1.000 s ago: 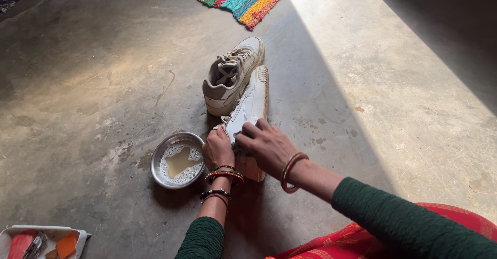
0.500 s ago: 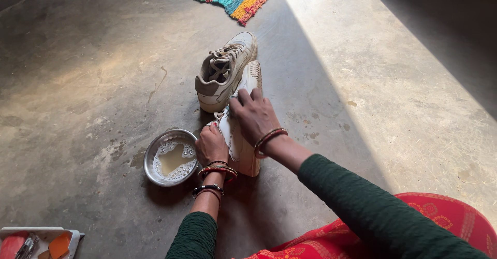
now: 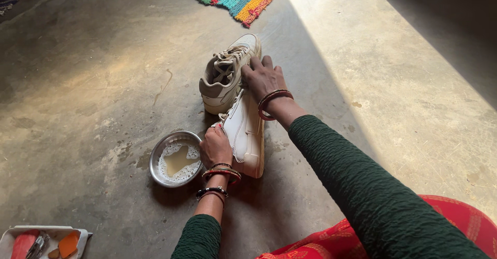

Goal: The person prepares a soapy mixture in a metal bowl using a cloth and soap. They then scrub a white sneaker with the soapy cloth, focusing on the upper fabric and laces.

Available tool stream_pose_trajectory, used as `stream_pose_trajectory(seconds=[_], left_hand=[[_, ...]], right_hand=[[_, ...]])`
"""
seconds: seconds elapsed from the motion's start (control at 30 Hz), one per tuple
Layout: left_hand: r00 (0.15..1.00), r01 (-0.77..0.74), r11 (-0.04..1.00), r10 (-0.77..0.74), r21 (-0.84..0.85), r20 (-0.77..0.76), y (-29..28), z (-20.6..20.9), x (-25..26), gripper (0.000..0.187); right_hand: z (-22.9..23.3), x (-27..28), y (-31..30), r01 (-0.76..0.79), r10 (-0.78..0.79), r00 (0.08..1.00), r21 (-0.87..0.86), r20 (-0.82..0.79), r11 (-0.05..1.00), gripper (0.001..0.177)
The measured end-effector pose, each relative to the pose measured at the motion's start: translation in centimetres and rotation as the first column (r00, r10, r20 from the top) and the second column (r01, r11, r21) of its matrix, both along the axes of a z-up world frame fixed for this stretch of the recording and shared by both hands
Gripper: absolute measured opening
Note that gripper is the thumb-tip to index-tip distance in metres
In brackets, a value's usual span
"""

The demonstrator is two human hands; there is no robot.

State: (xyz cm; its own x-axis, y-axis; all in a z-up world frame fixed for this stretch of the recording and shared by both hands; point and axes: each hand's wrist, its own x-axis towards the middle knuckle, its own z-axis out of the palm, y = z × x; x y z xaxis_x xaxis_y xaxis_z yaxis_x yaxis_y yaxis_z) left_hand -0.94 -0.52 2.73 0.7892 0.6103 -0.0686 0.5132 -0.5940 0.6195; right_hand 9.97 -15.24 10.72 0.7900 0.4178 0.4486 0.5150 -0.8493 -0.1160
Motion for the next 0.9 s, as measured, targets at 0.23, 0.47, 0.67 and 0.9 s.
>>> stream_pose_trajectory(seconds=[0.23, 0.47, 0.67, 0.9], left_hand=[[0.999, -0.026, 1.0, 0.026, -0.014, 0.038, 0.3, -1.2, 0.4, 0.043], [0.98, -0.027, 0.999, 0.032, -0.028, 0.198, 0.7, -4.0, 1.5, 0.041], [0.989, -0.014, 0.996, 0.027, -0.085, 0.148, 0.6, -3.3, 1.0, 0.038], [0.996, -0.067, 0.998, 0.068, -0.015, 0.057, -0.1, -1.6, 0.8, 0.041]], right_hand=[[-1.6, -10.0, -0.4, -0.209, 0.211, 0.977, 0.084, -0.025, 0.974, 0.025], [-2.0, -9.5, -1.4, -0.344, 0.338, 0.937, -0.059, -0.091, 0.937, 0.023], [-1.0, 0.3, -0.3, 0.01, -0.01, 1.0, 0.095, 0.004, 0.995, 0.015], [-1.1, -7.7, 0.2, -0.118, 0.123, 0.991, 0.109, -0.043, 0.987, 0.021]])
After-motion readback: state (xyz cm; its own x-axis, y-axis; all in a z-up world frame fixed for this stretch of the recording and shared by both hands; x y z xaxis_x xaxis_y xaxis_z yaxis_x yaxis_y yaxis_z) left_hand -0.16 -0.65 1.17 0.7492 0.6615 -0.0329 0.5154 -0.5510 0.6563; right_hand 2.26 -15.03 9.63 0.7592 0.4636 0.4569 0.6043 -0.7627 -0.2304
